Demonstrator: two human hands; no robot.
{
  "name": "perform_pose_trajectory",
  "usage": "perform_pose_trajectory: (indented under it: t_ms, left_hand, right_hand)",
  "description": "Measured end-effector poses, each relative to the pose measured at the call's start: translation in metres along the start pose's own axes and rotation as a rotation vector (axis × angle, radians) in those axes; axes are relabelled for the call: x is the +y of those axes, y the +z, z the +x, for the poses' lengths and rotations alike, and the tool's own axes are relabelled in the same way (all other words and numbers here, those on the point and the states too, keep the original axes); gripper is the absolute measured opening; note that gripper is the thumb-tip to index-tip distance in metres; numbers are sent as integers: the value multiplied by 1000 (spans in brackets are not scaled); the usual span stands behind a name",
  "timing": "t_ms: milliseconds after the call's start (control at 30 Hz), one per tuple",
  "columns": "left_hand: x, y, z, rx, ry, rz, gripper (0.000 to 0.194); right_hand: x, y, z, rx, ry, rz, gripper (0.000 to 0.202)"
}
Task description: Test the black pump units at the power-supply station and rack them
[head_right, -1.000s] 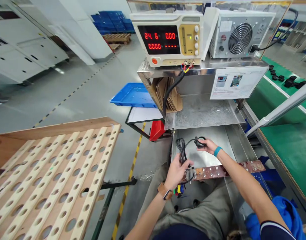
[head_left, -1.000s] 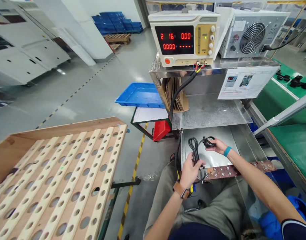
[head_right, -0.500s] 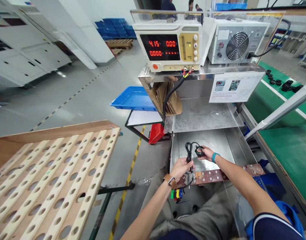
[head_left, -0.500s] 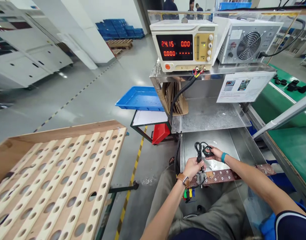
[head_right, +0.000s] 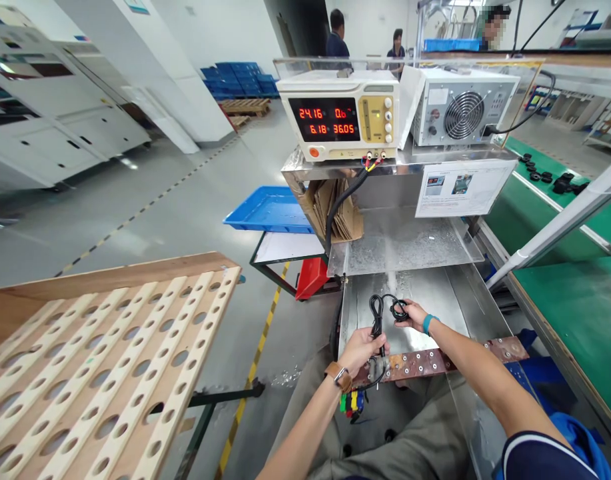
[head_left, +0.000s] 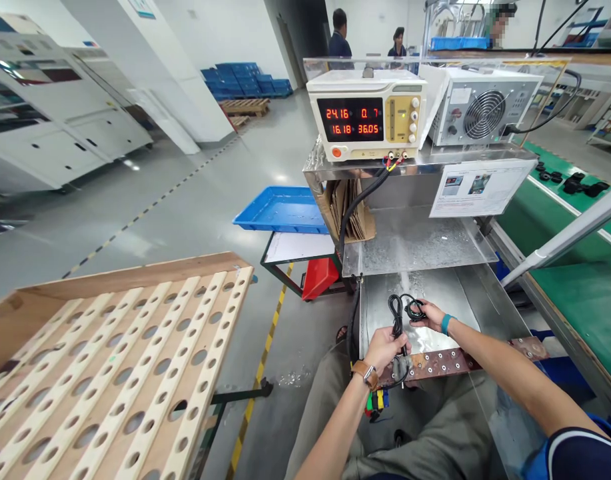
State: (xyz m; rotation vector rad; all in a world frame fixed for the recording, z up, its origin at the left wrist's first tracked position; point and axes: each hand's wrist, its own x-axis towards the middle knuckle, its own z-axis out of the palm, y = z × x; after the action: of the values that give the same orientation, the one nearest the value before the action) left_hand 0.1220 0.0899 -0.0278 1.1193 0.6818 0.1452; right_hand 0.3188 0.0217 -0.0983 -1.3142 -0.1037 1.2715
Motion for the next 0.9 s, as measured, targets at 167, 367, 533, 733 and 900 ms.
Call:
perform_pose_trajectory:
  t_ms: [167,367,533,733,900]
  left_hand:
    - [-1,0,1,-8,-12,12,58]
    - [-6,-1,3,7,-21,20,59]
    - [-17,-5,10,28,-15,38,65]
    - [-25,-12,17,-7,-6,18,63]
    - [-26,-11,18,8,-13,25,68]
  right_hand:
    - [0,3,-6,-33,-38,30,20]
    - [3,1,-8,-21,-41,23,27]
    - [11,-4,8,-31,-26,4,18]
    - [26,-17,31,-49,-11,35,37]
    - [32,-21,36,-39,-16,25,41]
